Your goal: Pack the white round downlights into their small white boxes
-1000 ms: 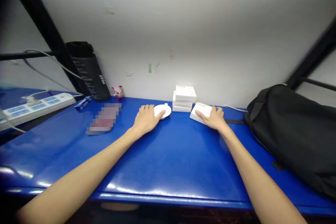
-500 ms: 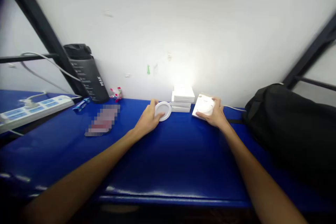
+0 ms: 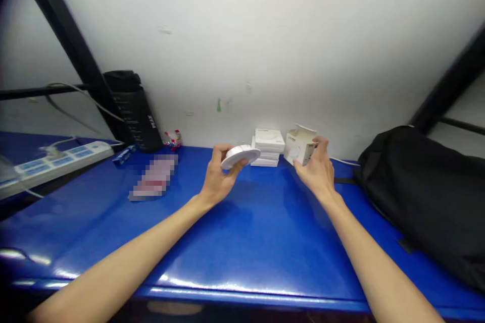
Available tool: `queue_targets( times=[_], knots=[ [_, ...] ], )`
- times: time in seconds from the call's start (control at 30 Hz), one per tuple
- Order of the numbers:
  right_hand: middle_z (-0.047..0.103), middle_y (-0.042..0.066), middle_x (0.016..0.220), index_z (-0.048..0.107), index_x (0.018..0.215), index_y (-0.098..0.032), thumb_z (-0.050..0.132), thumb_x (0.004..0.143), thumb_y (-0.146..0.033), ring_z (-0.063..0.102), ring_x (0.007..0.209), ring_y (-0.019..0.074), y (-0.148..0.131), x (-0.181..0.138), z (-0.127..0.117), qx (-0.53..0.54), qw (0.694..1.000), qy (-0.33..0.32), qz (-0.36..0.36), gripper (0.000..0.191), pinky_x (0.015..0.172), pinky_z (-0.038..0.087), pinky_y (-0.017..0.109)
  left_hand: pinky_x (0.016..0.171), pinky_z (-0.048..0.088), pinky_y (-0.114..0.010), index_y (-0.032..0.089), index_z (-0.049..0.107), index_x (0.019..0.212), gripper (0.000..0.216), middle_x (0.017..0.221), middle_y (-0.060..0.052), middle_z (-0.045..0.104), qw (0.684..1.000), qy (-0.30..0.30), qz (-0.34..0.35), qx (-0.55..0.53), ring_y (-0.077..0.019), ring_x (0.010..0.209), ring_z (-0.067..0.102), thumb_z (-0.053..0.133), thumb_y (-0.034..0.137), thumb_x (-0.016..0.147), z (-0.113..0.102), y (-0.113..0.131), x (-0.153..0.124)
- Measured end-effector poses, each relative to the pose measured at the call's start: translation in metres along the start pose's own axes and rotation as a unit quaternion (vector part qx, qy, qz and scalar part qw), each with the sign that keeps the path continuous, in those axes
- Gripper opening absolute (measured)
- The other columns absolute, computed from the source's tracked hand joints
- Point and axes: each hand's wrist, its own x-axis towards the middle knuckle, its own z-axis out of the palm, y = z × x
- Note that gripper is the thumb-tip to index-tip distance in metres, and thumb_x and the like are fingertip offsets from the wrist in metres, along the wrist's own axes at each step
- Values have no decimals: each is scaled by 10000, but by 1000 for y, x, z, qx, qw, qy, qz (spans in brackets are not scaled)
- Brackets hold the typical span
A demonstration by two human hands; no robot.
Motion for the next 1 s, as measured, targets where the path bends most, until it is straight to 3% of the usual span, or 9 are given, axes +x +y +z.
queue_targets(
  times=[0.13,0.3,0.37,0.43,0.53,0.6,0.73,0.83,1.0],
  knots=[
    [628,126,1118,303,1408,-207,630,852,-512,678,930,342,-18,-11,-4,-2,999,49,-19,713,836,573,510,923,551,-366,260,457,1166,286,1171,-87,635,992,11,128,-18,-217,1098,643,562,491,1035,2,-2,-3],
    [574,168,1307,297,1393,-232,629,873,-488,664,1029,316,-33,-22,-9,24,991,91,-96,668,936,566,505,1024,525,-434,319,372,1252,223,1294,-108,604,971,26,237,-32,-220,1249,601,497,339,1068,0,-2,-5],
    [580,163,1310,311,1387,-241,646,865,-482,670,999,305,-36,-25,-10,47,988,68,-127,665,906,578,496,1009,535,-442,323,346,1249,217,1311,-114,613,972,5,232,-34,-221,1249,622,466,378,1077,0,-1,-5],
    [636,122,1191,364,1353,-258,656,871,-470,686,914,286,-38,-28,-9,88,980,5,-177,603,830,596,464,981,553,-443,319,336,1242,220,1317,-125,629,974,-17,222,-35,-226,1230,651,432,437,1082,0,-1,-6],
    [686,77,1063,444,1298,-279,690,882,-428,712,881,272,-37,-33,-1,157,945,-99,-271,506,781,604,415,979,557,-448,320,344,1260,217,1316,-124,653,969,-32,239,-49,-226,1218,669,427,422,1088,-1,-1,-5],
    [704,77,1081,444,1318,-286,719,886,-398,723,916,275,-35,-36,6,192,923,-130,-306,523,812,611,420,989,552,-449,320,359,1268,215,1297,-113,667,965,-30,256,-57,-226,1217,669,445,396,1087,-2,-2,-4],
    [708,71,1139,399,1428,-301,759,878,-337,731,930,262,-33,-38,16,222,909,-161,-313,659,845,625,439,958,558,-426,294,373,1235,256,1313,-137,662,977,-33,207,-22,-233,1194,678,416,494,1081,-3,-4,-2],
    [680,100,1305,415,1477,-317,761,863,-271,725,1046,276,-34,-37,14,234,902,-173,-321,706,900,624,441,984,550,-433,286,386,1234,329,1330,-144,650,988,-24,149,19,-237,1199,671,424,563,1060,-6,-6,-1],
    [651,105,1404,395,1521,-323,766,859,-259,725,1081,273,-34,-36,12,248,903,-187,-297,762,925,624,434,938,559,-370,279,419,1267,300,1305,-103,648,992,-17,121,12,-204,1129,670,505,476,1057,-11,-6,4]
  ],
)
